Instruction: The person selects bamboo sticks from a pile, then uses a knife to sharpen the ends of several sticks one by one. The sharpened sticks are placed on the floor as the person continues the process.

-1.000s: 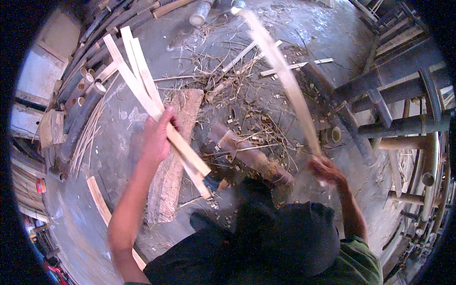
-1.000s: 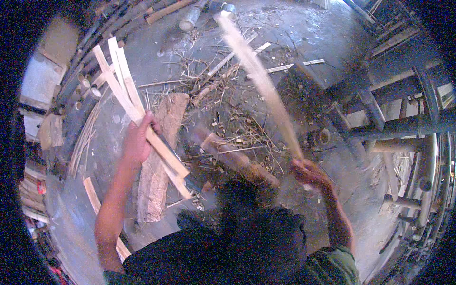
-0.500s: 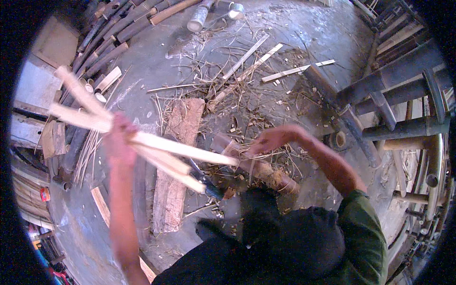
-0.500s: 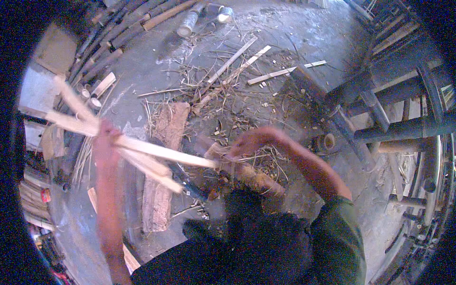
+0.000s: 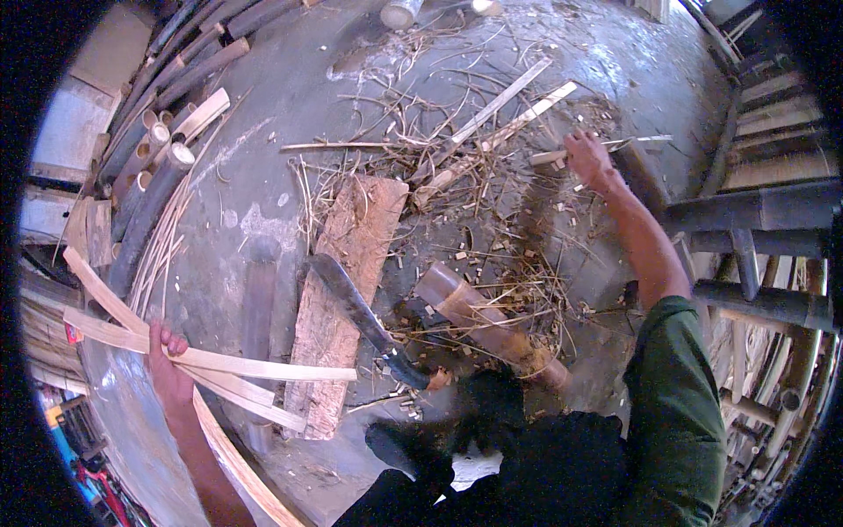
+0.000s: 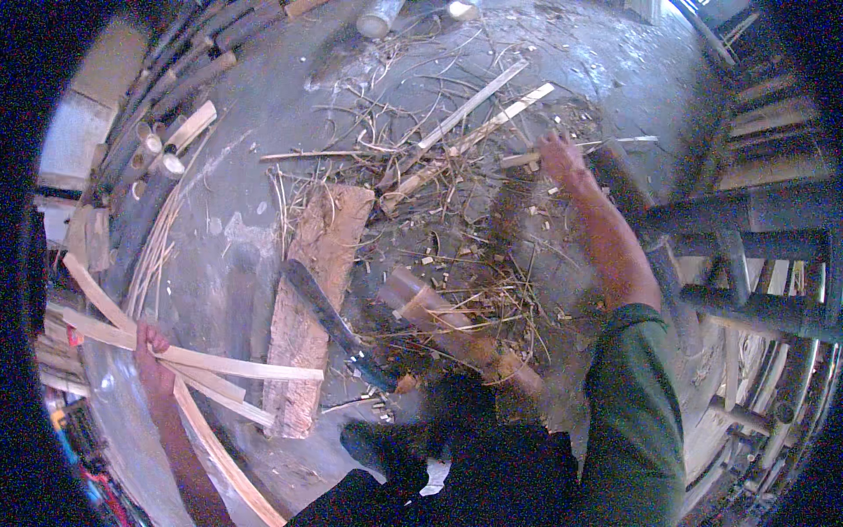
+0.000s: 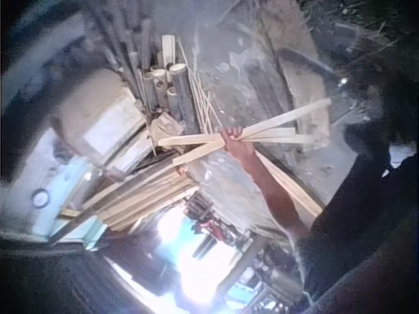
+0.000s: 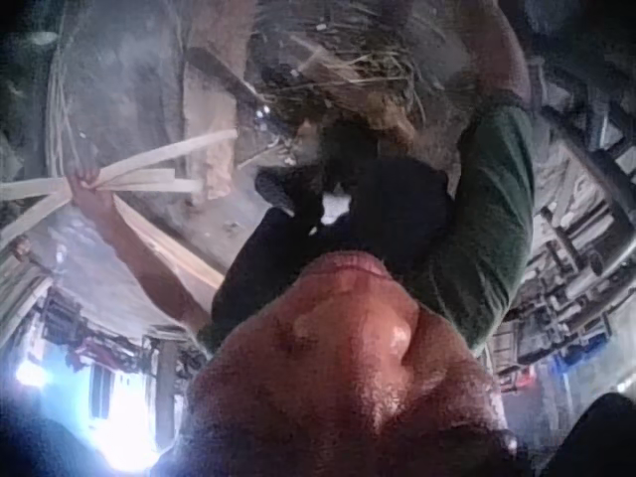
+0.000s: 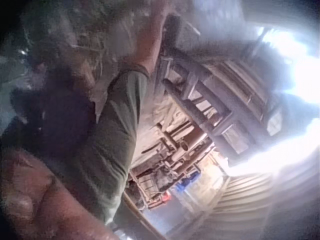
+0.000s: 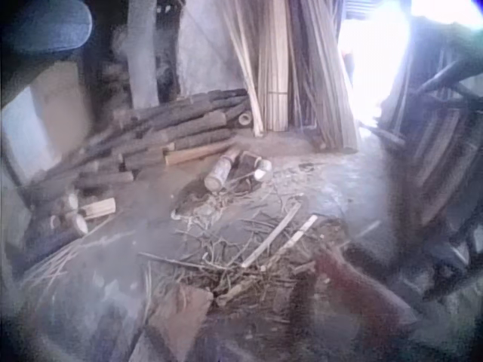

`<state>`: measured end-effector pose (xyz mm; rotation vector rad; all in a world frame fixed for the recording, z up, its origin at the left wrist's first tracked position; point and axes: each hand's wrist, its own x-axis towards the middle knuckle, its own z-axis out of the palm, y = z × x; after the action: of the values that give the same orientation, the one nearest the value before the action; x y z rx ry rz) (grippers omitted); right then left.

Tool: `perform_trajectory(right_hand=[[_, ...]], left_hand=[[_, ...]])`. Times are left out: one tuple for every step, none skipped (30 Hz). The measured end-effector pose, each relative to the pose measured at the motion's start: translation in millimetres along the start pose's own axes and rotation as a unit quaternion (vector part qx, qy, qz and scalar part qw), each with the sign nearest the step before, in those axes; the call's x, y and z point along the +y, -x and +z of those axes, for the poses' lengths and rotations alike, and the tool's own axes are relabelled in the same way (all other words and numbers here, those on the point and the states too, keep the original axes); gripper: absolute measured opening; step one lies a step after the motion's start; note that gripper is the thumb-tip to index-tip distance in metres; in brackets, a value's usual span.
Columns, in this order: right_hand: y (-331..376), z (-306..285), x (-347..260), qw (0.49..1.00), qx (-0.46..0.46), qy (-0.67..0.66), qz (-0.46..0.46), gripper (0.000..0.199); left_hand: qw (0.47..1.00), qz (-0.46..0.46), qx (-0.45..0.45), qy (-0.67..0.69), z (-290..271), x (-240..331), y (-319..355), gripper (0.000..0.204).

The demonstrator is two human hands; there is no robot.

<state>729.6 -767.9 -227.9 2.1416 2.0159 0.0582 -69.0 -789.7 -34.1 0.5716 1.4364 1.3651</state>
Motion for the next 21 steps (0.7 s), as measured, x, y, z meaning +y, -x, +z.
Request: perform_trajectory(right_hand=[[-7, -8, -5, 0.998, 0.060, -0.001, -0.001, 0.037], [-13, -15, -11, 0.993, 0.119, -0.003, -0.001, 0.035], [-18, -22, -14, 0.994, 0.111, -0.019, -0.010, 0.036], [-30, -33, -20, 0.993, 0.108, -0.035, -0.019, 0.036], [-41, -39, -22, 0.993, 0.106, -0.050, -0.028, 0.037], [-50, -38, -19, 0.995, 0.086, -0.044, -0.020, 0.038], [-57, -33, -16, 0.997, 0.066, -0.039, -0.009, 0.039], [-61, -29, -11, 0.998, 0.046, -0.035, 0.001, 0.039], [-66, -29, -13, 0.999, -0.021, -0.025, 0.000, 0.043], [-68, -28, -16, 0.999, -0.012, -0.038, 0.005, 0.044], [-67, -26, -19, 0.999, -0.004, -0.051, 0.010, 0.045], [-65, -26, -21, 0.998, 0.005, -0.062, 0.016, 0.045], [-65, -25, -24, 0.998, 0.006, -0.058, 0.005, 0.045], [-66, -25, -28, 0.998, 0.032, -0.049, -0.018, 0.046], [-67, -21, -24, 0.997, 0.060, -0.039, -0.037, 0.046], [-67, -19, -19, 0.994, 0.088, -0.029, -0.056, 0.047], [-67, -16, -13, 0.995, 0.076, -0.017, -0.058, 0.045], [-68, -16, -9, 0.996, 0.065, -0.005, -0.060, 0.043], [-68, -16, -5, 0.997, 0.054, 0.006, -0.061, 0.041], [-67, -16, 0, 0.994, 0.073, 0.033, -0.069, 0.039], [-65, -18, 3, 0.991, 0.090, 0.059, -0.077, 0.037]], left_hand=[[1.000, -0.006, 0.005, 0.011, -19, 0, -3, 0.013], [1.000, -0.012, 0.009, 0.021, -37, -2, -5, 0.013], [0.998, -0.016, 0.055, -0.002, -30, -2, 1, 0.014], [0.998, -0.016, 0.055, -0.003, -38, -5, 1, 0.014], [0.998, -0.013, 0.054, -0.005, -52, -6, -2, 0.014], [0.999, -0.010, 0.051, -0.004, -58, -9, -6, 0.015], [0.998, -0.025, 0.054, 0.001, -54, -11, -10, 0.016], [0.998, -0.026, 0.049, 0.003, -50, -16, -14, 0.016], [0.998, -0.024, 0.052, 0.002, -50, -17, -13, 0.015], [0.998, -0.022, 0.055, 0.001, -50, -17, -12, 0.015], [0.998, -0.021, 0.060, -0.009, -50, -16, -10, 0.014], [0.998, -0.021, 0.065, -0.018, -43, -16, -5, 0.014], [0.997, -0.021, 0.069, -0.026, -40, -17, -1, 0.014], [0.996, -0.018, 0.080, -0.041, -43, -18, 2, 0.014], [0.995, -0.014, 0.085, -0.056, -44, -19, 1, 0.014], [0.993, -0.009, 0.091, -0.070, -45, -19, 1, 0.015], [0.995, -0.017, 0.077, -0.056, -47, -21, 0, 0.015], [0.997, -0.024, 0.063, -0.042, -47, -22, 0, 0.016], [0.998, -0.031, 0.048, -0.029, -48, -21, 0, 0.017], [0.997, -0.031, 0.054, -0.037, -48, -20, 0, 0.017], [0.997, -0.033, 0.060, -0.046, -39, -21, 1, 0.017]])
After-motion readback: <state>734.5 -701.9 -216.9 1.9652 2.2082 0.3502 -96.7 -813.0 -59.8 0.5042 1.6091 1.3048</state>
